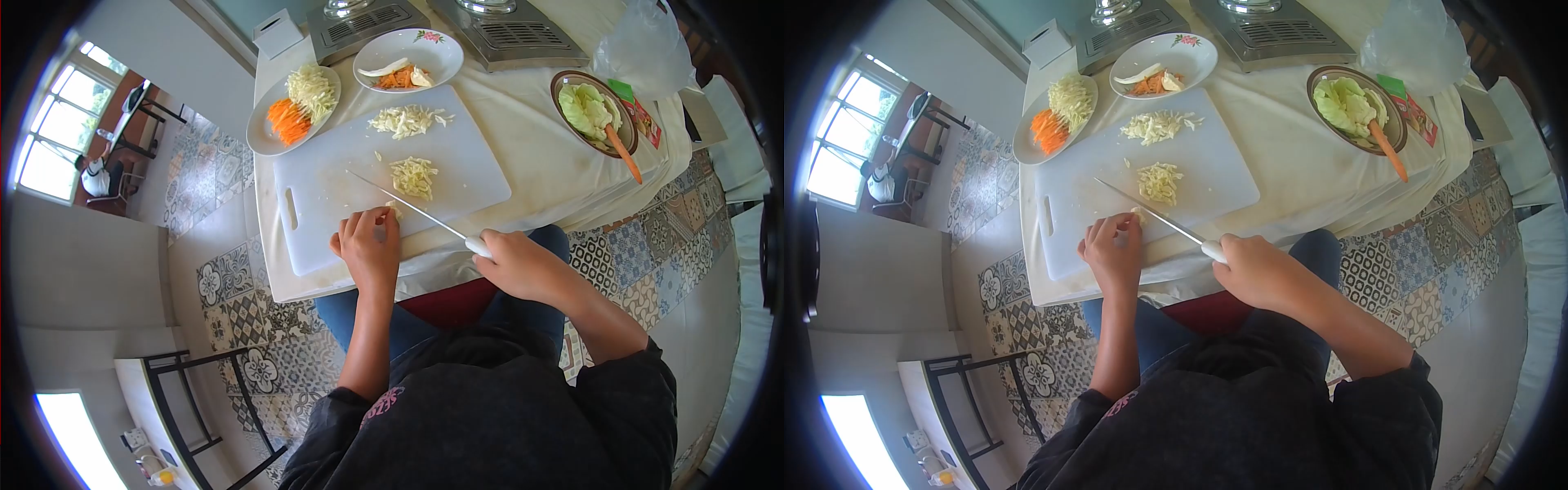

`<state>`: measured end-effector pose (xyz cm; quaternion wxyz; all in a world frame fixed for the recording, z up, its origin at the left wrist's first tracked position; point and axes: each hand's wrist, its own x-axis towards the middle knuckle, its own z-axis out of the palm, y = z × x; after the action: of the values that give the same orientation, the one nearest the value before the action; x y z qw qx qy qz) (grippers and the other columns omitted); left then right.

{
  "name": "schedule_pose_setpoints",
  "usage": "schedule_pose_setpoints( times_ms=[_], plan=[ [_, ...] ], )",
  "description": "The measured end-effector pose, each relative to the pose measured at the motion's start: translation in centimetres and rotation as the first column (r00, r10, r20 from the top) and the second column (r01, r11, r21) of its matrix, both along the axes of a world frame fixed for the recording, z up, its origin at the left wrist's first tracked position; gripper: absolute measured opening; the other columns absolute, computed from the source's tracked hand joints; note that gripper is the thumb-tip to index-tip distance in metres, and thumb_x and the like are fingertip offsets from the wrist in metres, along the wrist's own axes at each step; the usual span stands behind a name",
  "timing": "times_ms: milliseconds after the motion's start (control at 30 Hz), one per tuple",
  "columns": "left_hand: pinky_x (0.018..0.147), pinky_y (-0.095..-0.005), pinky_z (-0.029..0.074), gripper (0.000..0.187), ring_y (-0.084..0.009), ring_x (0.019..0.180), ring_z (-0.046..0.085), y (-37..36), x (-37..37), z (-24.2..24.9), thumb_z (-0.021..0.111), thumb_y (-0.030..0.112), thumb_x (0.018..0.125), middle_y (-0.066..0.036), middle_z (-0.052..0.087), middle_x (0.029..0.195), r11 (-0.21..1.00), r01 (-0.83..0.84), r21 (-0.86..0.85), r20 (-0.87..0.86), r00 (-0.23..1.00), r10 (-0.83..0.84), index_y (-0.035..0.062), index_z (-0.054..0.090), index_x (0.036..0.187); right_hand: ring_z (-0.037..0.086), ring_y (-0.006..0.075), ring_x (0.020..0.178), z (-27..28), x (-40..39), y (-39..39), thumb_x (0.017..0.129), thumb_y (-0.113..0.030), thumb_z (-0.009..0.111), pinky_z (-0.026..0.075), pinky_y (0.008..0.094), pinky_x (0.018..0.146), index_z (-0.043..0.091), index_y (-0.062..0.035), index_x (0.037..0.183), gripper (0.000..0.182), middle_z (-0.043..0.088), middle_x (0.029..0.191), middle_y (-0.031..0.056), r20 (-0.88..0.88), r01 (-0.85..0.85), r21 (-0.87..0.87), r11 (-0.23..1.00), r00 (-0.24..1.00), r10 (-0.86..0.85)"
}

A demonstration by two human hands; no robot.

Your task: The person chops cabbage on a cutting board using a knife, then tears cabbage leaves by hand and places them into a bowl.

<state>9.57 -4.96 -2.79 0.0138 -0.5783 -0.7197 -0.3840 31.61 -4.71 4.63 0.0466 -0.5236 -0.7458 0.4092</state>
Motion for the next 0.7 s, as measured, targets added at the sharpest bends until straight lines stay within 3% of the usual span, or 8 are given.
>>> schedule_pose_setpoints(
  times_ms=[367,700],
  plan=[
    [0.084,-0.0381,0.033,0.015,-0.0191,0.084,0.058,-0.7,1.0,0.6,0.072,0.016,0.084,-0.001,0.065,0.083,0.999,0.051,-0.009,-0.03,0.998,-0.051,0.0116,0.077,0.097,0.065,0.0466,0.08,-0.4,-2.1,-1.2,0.094,-0.022,0.055,0.051,0.0501,0.072,0.056,0.008,0.095,0.03,0.066,0.084,0.03,-0.057,0.048,-0.066,0.997,0.997,-0.051],
    [0.084,-0.038,0.033,0.011,-0.0196,0.086,0.059,-0.3,0.5,0.3,0.075,0.018,0.081,0.0,0.069,0.083,0.998,0.054,0.02,-0.048,0.997,-0.053,0.0106,0.075,0.089,0.066,0.0451,0.079,-0.5,-1.8,-0.7,0.094,-0.018,0.054,0.052,0.0512,0.071,0.056,0.0068,0.098,0.025,0.067,0.084,0.0293,-0.001,0.004,-0.046,0.999,1.0,-0.004]
  ],
)
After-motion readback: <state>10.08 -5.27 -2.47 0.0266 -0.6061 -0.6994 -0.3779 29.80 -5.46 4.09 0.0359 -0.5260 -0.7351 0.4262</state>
